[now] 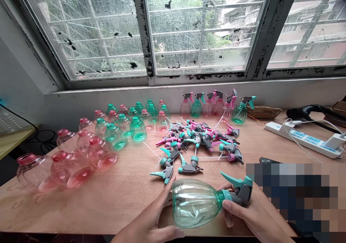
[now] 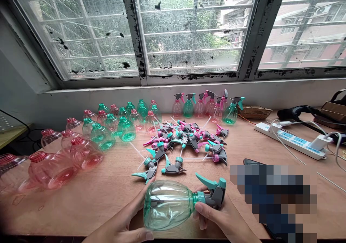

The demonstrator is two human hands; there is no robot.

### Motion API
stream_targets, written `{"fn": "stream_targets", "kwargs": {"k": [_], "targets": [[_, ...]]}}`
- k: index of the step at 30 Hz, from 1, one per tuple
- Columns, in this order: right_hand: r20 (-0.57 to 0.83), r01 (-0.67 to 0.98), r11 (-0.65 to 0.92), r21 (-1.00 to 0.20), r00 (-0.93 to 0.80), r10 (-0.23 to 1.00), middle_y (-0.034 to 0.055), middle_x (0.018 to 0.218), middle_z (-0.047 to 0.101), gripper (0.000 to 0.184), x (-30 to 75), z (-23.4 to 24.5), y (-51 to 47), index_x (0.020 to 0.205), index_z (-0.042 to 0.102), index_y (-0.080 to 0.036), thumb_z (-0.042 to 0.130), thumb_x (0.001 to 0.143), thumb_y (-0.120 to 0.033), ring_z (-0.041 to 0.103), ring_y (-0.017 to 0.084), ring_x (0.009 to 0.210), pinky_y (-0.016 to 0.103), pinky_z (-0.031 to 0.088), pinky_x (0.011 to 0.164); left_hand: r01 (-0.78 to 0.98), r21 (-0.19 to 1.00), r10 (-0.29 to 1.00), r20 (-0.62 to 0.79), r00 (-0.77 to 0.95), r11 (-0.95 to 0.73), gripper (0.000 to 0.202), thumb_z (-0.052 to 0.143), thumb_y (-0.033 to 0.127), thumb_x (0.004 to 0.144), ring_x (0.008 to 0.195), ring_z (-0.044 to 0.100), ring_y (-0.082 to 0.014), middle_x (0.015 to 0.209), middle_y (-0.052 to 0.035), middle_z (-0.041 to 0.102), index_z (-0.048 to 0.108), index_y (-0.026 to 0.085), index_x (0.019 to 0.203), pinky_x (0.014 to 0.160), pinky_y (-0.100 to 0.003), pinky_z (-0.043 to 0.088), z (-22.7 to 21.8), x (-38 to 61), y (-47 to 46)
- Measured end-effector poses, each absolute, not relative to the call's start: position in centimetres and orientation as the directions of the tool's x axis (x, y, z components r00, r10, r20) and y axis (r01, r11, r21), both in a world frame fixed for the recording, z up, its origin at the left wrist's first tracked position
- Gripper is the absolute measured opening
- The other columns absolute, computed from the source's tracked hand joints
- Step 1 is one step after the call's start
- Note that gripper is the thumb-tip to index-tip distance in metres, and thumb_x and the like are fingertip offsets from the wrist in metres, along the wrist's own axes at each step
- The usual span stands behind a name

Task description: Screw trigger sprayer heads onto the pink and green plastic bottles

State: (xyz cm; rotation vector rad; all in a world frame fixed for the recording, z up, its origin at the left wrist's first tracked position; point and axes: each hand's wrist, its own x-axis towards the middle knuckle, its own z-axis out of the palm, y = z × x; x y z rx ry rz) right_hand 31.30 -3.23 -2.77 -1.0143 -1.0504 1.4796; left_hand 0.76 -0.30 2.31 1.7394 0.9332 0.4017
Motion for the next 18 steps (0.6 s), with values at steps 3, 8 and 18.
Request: {"fn": "stream_targets", "kwargs": {"k": [3,8,18], "targets": [[-0.071,-0.259,-0.104,-0.960,-0.132,0.989,-0.0020,0.058,0.075,0.041,31.30,-2.86,-3.23,0.099,0.067,-0.021,0.087,0.083,-0.054,0.066,0.017,0.052,0.031,0.052,0.056,0.397,0.908,0.751,-0.170,0.637,-0.131,0.106,0.078,0.018,0.086,0.165,0.012,-0.0322,0.179,-0.0014,0.018,0.013,0.033,0.169,0.134,-0.047,0.010,2.39,0.80,-0.29],[-0.085,-0.265,-0.116,-0.957,-0.126,0.988,-0.0011,0.060,0.076,0.043,31.30,-2.89,-3.27,0.100,0.067,-0.021,0.088,0.082,-0.053,0.066,0.018,0.052,0.033,0.053,0.056,0.392,0.910,0.748,-0.165,0.642,-0.136,0.106,0.079,0.020,0.086,0.165,0.011,-0.0330,0.179,-0.0021,0.018,0.013,0.033,0.169,0.134,-0.047,0.011,2.54,0.88,-0.31],[-0.081,-0.264,-0.113,-0.958,-0.129,0.988,-0.0006,0.061,0.077,0.042,31.31,-2.79,-3.27,0.100,0.068,-0.021,0.088,0.082,-0.053,0.066,0.019,0.051,0.033,0.052,0.057,0.372,0.917,0.751,-0.145,0.645,-0.142,0.109,0.079,0.020,0.086,0.164,0.016,-0.0363,0.179,0.0007,0.009,0.010,0.035,0.168,0.134,-0.051,0.013,2.38,0.90,-0.25]]}}
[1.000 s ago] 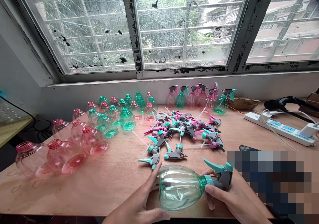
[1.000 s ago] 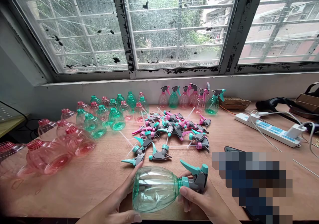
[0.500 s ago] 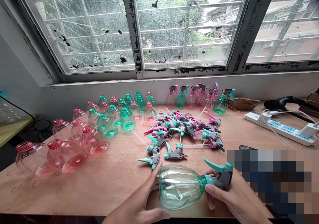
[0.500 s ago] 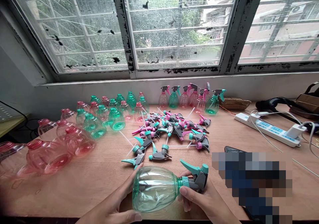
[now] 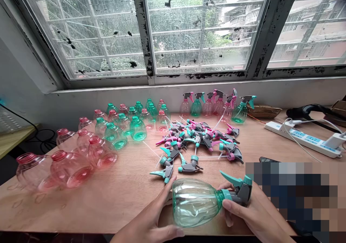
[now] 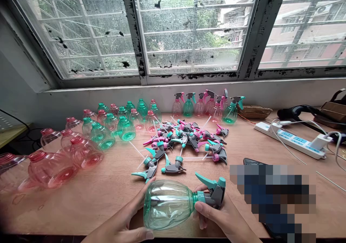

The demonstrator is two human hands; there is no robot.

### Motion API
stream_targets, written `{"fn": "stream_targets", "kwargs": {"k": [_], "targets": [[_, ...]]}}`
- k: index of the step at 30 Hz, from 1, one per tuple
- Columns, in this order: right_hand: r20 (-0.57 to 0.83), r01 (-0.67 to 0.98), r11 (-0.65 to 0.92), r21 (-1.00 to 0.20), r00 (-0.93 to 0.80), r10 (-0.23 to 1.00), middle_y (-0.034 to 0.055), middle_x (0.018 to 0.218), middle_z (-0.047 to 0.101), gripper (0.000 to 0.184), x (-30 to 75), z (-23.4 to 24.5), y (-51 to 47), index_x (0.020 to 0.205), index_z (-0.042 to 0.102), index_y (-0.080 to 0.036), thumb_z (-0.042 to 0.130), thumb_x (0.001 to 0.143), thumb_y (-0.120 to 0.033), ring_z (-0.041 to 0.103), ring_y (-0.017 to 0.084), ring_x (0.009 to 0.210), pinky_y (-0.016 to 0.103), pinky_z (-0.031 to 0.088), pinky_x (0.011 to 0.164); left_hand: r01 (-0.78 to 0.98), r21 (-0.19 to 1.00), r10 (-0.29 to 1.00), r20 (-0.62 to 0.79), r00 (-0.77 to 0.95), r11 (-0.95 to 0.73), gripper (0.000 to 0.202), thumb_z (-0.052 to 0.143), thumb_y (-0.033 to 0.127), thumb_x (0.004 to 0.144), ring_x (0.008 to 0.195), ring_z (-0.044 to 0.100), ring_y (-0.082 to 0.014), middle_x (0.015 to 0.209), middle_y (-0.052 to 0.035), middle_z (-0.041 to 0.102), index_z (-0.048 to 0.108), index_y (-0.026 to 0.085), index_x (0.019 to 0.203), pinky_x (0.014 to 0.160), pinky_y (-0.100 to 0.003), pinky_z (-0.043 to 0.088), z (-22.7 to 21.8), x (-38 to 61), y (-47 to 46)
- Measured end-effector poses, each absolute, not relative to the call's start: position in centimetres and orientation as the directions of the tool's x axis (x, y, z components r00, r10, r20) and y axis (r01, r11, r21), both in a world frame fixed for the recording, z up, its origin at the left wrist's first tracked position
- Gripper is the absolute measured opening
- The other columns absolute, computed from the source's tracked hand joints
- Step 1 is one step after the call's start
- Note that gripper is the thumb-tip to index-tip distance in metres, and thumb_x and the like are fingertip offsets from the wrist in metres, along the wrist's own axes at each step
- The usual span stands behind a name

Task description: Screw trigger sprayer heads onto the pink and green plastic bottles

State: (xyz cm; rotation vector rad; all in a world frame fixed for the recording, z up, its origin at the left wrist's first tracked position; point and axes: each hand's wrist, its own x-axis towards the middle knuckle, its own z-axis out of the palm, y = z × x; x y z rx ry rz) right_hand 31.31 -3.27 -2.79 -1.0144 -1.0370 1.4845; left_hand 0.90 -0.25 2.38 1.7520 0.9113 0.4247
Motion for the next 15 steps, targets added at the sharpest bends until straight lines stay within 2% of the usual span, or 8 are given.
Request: {"fn": "stream_targets", "kwargs": {"k": [4,10,15], "targets": [[-0.073,-0.263,-0.105,-0.959,-0.128,0.989,0.0004,0.062,0.078,0.042,31.38,-2.90,-3.25,0.100,0.069,-0.020,0.088,0.082,-0.052,0.066,0.018,0.051,0.031,0.051,0.056,0.385,0.914,0.756,-0.160,0.634,-0.130,0.112,0.080,0.019,0.085,0.164,0.016,-0.0352,0.179,0.0003,0.007,0.007,0.035,0.168,0.134,-0.051,0.013,2.62,0.98,-0.32],[-0.079,-0.265,-0.107,-0.958,-0.114,0.990,-0.0012,0.058,0.075,0.042,31.30,-2.85,-3.31,0.099,0.070,-0.020,0.089,0.081,-0.053,0.065,0.019,0.050,0.033,0.051,0.056,0.369,0.919,0.747,-0.149,0.648,-0.137,0.119,0.078,0.016,0.087,0.164,0.015,-0.0348,0.179,0.0012,0.004,-0.009,0.038,0.165,0.134,-0.051,0.014,2.90,1.03,-0.30],[-0.081,-0.249,-0.113,-0.962,-0.133,0.988,0.0002,0.062,0.077,0.042,31.34,-2.84,-3.31,0.098,0.070,-0.020,0.087,0.081,-0.054,0.066,0.020,0.052,0.034,0.052,0.057,0.362,0.922,0.747,-0.144,0.649,-0.137,0.120,0.080,0.018,0.087,0.164,0.016,-0.0362,0.179,0.0017,0.004,-0.009,0.039,0.164,0.134,-0.051,0.013,2.86,1.03,-0.24]]}}
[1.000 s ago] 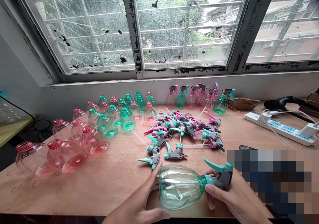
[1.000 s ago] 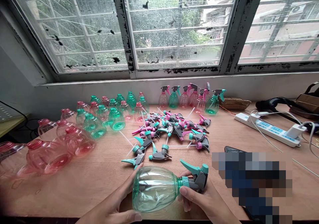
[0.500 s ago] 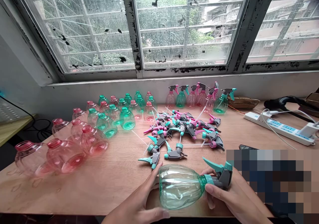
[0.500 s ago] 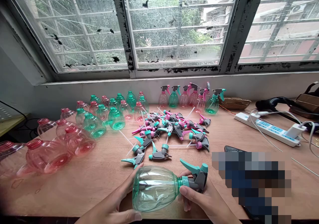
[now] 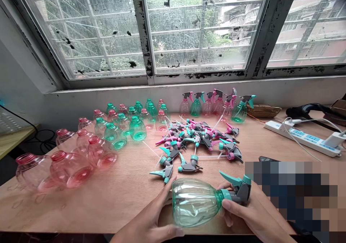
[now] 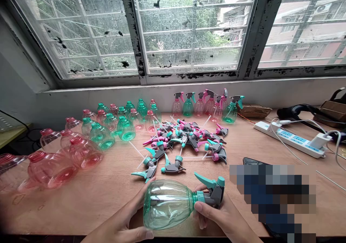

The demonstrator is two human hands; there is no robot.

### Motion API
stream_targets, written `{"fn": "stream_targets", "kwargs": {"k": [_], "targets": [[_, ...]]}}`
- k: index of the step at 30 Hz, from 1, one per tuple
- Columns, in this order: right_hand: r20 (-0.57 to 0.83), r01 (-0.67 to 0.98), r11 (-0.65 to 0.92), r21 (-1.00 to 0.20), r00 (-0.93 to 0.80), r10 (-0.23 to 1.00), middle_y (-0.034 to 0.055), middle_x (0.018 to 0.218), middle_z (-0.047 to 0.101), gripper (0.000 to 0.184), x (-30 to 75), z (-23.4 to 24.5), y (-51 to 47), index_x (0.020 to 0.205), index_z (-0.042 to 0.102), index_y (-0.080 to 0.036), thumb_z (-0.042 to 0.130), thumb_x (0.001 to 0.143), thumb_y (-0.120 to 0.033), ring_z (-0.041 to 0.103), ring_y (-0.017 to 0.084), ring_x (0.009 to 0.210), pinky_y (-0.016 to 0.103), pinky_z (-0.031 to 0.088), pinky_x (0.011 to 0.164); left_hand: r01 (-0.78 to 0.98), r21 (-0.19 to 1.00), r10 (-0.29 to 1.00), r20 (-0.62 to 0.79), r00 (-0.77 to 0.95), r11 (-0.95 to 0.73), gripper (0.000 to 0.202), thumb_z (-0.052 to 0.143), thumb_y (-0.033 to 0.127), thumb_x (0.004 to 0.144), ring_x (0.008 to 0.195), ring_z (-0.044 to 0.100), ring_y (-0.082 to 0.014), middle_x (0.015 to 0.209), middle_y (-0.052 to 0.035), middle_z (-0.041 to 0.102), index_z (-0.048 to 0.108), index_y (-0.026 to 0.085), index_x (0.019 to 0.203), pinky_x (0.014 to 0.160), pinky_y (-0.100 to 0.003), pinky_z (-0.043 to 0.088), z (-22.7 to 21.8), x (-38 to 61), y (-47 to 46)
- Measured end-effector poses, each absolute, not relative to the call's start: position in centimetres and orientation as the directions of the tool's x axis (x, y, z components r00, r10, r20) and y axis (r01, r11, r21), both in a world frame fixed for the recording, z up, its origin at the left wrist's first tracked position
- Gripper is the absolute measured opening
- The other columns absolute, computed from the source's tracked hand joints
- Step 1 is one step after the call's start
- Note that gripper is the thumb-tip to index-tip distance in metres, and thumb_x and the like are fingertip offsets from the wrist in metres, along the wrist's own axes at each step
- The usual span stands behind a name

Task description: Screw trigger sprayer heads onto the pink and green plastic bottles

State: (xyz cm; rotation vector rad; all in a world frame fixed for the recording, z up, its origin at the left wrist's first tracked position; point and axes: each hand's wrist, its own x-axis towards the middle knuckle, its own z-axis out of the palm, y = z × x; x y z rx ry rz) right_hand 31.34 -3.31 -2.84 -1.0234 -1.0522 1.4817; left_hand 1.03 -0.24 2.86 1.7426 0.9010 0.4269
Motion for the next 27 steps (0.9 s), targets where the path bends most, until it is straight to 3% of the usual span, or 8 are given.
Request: {"fn": "stream_targets", "kwargs": {"k": [9,16,27], "targets": [[-0.073,-0.267,-0.114,-0.957,-0.156,0.985,0.0012,0.065,0.079,0.039,31.66,-3.35,-3.23,0.102,0.068,-0.019,0.087,0.085,-0.049,0.066,0.017,0.053,0.032,0.052,0.057,0.381,0.915,0.751,-0.159,0.641,-0.132,0.119,0.080,0.017,0.086,0.164,0.016,-0.0364,0.179,0.0010,0.003,-0.006,0.038,0.166,0.134,-0.051,0.013,2.86,0.99,-0.29],[-0.069,-0.265,-0.113,-0.958,-0.168,0.983,0.0003,0.065,0.079,0.038,31.74,-3.29,-3.20,0.102,0.069,-0.020,0.087,0.085,-0.049,0.067,0.016,0.054,0.030,0.052,0.058,0.397,0.908,0.756,-0.166,0.633,-0.134,0.107,0.079,0.017,0.085,0.164,0.015,-0.0326,0.178,-0.0032,0.022,0.013,0.031,0.169,0.134,-0.045,0.013,2.56,0.90,-0.30],[-0.068,-0.257,-0.110,-0.960,-0.166,0.984,0.0010,0.066,0.079,0.041,31.71,-3.29,-3.20,0.103,0.069,-0.019,0.088,0.083,-0.050,0.066,0.016,0.054,0.030,0.052,0.057,0.401,0.905,0.754,-0.166,0.636,-0.139,0.105,0.078,0.021,0.087,0.165,0.011,-0.0291,0.179,-0.0034,0.017,0.014,0.031,0.169,0.134,-0.044,0.012,2.10,0.83,-0.37]]}}
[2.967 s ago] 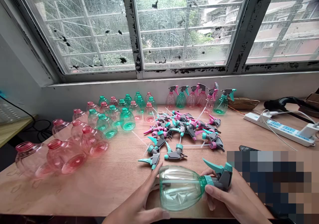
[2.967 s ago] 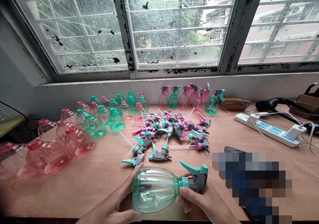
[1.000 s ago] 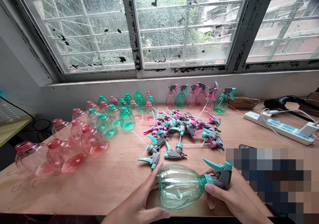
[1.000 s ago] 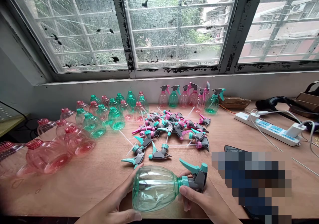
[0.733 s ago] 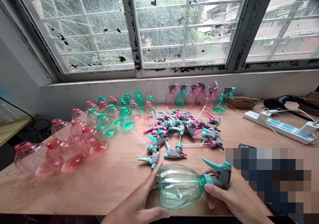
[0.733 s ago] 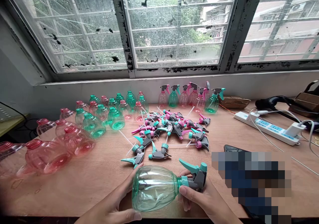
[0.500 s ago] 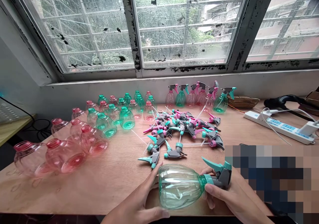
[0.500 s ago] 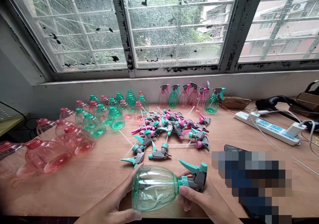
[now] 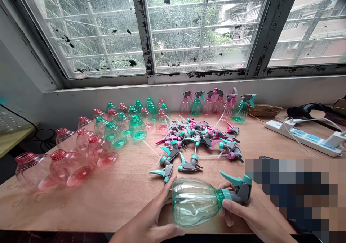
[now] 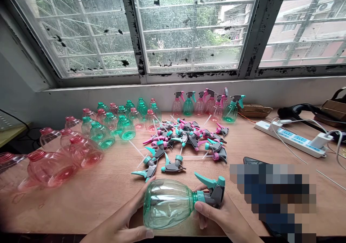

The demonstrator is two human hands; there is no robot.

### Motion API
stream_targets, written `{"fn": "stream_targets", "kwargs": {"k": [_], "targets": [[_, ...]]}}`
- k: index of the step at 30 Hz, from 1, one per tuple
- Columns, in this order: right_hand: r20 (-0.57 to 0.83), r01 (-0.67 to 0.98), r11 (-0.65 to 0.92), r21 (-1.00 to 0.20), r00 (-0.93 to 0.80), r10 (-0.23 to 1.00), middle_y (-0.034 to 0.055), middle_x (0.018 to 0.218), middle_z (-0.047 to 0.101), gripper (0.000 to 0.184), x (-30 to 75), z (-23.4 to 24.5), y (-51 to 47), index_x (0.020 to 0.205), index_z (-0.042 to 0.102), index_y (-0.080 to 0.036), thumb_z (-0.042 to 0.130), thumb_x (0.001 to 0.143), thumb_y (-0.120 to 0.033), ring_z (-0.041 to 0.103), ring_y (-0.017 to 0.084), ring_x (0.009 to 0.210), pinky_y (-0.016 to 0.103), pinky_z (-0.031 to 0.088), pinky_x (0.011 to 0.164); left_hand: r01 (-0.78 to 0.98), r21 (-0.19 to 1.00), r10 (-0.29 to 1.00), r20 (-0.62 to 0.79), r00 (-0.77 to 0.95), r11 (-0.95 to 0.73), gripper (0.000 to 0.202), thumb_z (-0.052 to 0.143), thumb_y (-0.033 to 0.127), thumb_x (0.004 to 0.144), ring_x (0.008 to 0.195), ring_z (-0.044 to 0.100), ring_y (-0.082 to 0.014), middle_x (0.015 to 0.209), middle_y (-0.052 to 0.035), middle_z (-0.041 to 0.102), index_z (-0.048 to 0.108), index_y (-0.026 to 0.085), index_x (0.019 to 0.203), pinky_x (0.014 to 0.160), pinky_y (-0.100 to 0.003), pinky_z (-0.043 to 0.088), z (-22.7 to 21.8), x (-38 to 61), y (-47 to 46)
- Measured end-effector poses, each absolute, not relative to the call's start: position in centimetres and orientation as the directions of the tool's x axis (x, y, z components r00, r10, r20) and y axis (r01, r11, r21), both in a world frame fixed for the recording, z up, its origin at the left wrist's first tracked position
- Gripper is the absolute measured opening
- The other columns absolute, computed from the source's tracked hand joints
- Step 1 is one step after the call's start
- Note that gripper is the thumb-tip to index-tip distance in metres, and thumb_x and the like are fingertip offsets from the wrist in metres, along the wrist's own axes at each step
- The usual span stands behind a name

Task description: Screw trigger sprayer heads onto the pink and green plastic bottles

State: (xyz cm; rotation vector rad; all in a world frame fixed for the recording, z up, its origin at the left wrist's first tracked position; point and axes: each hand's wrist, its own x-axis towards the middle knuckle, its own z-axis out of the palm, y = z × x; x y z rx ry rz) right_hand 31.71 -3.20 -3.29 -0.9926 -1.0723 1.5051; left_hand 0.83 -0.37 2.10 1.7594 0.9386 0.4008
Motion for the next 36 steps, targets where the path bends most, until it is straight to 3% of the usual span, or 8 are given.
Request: {"fn": "stream_targets", "kwargs": {"k": [6,13,20,26,31,36], "targets": [[-0.071,-0.274,-0.118,-0.955,-0.178,0.982,0.0003,0.066,0.079,0.037,31.7,-3.3,-3.1,0.102,0.071,-0.020,0.087,0.085,-0.049,0.065,0.015,0.054,0.030,0.052,0.058,0.400,0.899,0.749,-0.140,0.648,-0.178,0.105,0.076,0.020,0.087,0.165,0.010,-0.0299,0.179,-0.0006,0.014,0.011,0.035,0.169,0.135,-0.046,0.011,1.4,0.4,-0.2],[-0.065,-0.241,-0.103,-0.965,-0.163,0.985,-0.0002,0.064,0.079,0.039,31.9,-3.9,-3.2,0.106,0.069,-0.021,0.087,0.085,-0.047,0.067,0.016,0.053,0.031,0.051,0.059,0.331,0.916,0.728,-0.067,0.683,-0.227,0.106,0.060,0.002,0.088,0.166,0.004,-0.0232,0.179,0.0095,-0.003,0.003,0.046,0.167,0.135,-0.043,0.012,0.7,0.3,-0.4],[-0.074,-0.267,-0.116,-0.957,-0.162,0.984,-0.0001,0.063,0.078,0.040,31.7,-3.4,-3.2,0.105,0.070,-0.019,0.088,0.084,-0.049,0.066,0.017,0.054,0.033,0.052,0.058,0.309,0.943,0.744,-0.116,0.659,-0.126,0.123,0.083,0.016,0.082,0.166,0.002,-0.0310,0.179,0.0076,-0.007,0.000,0.043,0.167,0.134,-0.046,0.016,1.8,1.0,-0.3],[-0.086,-0.267,-0.123,-0.956,-0.144,0.986,-0.0015,0.059,0.076,0.042,31.6,-3.1,-3.3,0.103,0.071,-0.019,0.089,0.082,-0.051,0.065,0.017,0.053,0.033,0.052,0.058,0.374,0.912,0.753,-0.125,0.646,-0.170,0.110,0.082,0.020,0.083,0.165,0.010,-0.0336,0.179,0.0031,0.014,0.015,0.039,0.168,0.135,-0.049,0.008,1.6,0.7,-0.3],[-0.076,-0.253,-0.109,-0.961,-0.137,0.988,-0.0011,0.060,0.076,0.043,31.5,-2.9,-3.3,0.102,0.070,-0.020,0.089,0.081,-0.052,0.066,0.017,0.052,0.032,0.050,0.057,0.349,0.912,0.741,-0.082,0.667,-0.213,0.107,0.074,0.016,0.090,0.166,0.007,-0.0275,0.180,0.0084,-0.001,0.005,0.046,0.166,0.135,-0.046,0.014,0.9,0.5,-0.3],[-0.083,-0.258,-0.114,-0.959,-0.129,0.988,-0.0028,0.058,0.074,0.043,31.5,-2.6,-3.4,0.101,0.072,-0.020,0.089,0.080,-0.054,0.067,0.017,0.052,0.031,0.050,0.058,0.354,0.904,0.733,-0.072,0.677,-0.239,0.105,0.070,0.016,0.093,0.166,0.010,-0.0284,0.180,0.0080,-0.003,0.001,0.046,0.166,0.135,-0.047,0.012,0.8,0.4,-0.2]]}}
